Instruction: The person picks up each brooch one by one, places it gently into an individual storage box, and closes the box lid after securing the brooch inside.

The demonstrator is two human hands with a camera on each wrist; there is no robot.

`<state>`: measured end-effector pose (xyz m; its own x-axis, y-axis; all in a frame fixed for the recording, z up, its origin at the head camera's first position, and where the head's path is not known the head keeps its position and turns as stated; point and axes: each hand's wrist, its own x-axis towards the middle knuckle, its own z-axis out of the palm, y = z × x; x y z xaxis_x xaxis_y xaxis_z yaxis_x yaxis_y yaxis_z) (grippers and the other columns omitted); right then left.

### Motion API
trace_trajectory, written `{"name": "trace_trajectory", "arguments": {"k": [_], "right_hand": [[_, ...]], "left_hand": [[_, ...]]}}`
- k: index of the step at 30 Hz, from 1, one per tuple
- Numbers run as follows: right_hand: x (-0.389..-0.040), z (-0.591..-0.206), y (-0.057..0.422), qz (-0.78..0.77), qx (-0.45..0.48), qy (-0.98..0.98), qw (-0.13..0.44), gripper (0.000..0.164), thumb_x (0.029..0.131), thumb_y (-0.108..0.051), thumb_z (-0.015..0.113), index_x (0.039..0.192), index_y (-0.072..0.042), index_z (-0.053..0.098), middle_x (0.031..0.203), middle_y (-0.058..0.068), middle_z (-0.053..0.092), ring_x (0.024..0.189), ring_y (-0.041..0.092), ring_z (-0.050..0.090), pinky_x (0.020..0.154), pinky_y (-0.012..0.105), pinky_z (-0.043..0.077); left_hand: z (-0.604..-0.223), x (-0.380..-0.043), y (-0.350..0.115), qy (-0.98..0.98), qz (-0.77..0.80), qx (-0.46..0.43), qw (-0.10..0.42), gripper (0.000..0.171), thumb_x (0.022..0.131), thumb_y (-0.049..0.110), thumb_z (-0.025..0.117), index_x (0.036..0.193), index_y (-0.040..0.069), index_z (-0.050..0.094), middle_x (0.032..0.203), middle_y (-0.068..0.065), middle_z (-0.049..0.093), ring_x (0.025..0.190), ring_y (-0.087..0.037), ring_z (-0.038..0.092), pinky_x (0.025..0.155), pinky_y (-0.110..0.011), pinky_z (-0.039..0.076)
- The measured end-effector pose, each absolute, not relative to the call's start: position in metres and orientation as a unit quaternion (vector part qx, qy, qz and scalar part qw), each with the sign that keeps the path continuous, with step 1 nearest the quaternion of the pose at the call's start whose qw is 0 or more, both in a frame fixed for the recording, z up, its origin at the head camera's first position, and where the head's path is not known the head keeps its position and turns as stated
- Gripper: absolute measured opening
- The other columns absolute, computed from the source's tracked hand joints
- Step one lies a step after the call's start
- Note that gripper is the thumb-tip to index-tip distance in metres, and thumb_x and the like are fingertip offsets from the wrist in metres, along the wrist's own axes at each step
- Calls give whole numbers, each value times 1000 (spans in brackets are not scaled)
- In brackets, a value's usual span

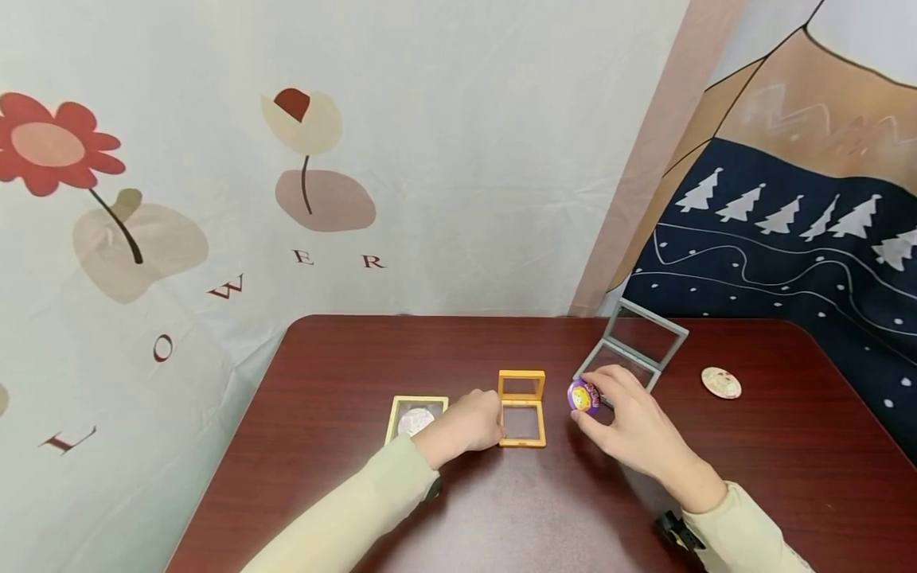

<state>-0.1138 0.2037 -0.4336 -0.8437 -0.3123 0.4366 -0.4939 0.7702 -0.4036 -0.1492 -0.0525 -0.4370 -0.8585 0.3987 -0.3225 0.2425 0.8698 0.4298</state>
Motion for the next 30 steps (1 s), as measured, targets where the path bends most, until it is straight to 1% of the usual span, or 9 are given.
{"name": "trace_trajectory", "arguments": {"k": [4,9,11,16,22,27,30], "right_hand": [[-115,-437,196,257,226,-924,169,47,79,-21,89,119,-2,71,112,4,64,103,19,60,82,43,56],[-115,-443,190,250,234,-925,165,49,79,-24,88,119,-2,72,111,4,65,102,20,60,83,42,55],[-115,-445,187,249,233,-926,159,49,79,-24,88,119,-2,72,110,4,65,101,19,60,81,41,55],[-116,-449,180,241,231,-933,139,47,80,-26,88,118,-4,73,109,2,65,97,16,59,79,38,55],[-118,-452,168,237,258,-927,135,43,80,-26,88,114,-3,73,107,0,66,95,14,61,80,35,56],[-116,-453,159,235,266,-928,110,46,80,-26,90,116,-3,73,110,1,65,95,12,61,82,34,56],[-115,-455,153,233,276,-928,96,45,80,-24,90,116,-2,73,111,1,65,96,12,60,83,34,56]], "left_hand": [[-436,-147,-53,943,197,169,210,29,94,11,75,67,16,66,68,5,61,61,-13,56,63,-31,49],[-436,-146,-53,944,192,178,202,27,87,2,71,65,17,66,67,7,61,61,-12,55,60,-29,49],[-435,-145,-53,944,189,181,201,27,86,1,70,65,18,66,67,7,61,61,-12,55,60,-29,48],[-434,-143,-55,942,190,182,207,27,88,3,71,65,17,66,66,7,61,60,-12,54,60,-28,48],[-435,-141,-57,942,192,184,207,29,90,7,73,64,17,66,65,7,60,59,-11,53,60,-28,48],[-436,-138,-57,942,191,189,201,29,90,9,75,64,18,65,63,7,59,59,-11,53,59,-28,47],[-435,-138,-57,942,191,191,199,29,89,9,76,64,17,64,62,6,58,59,-11,53,59,-28,47]]}}
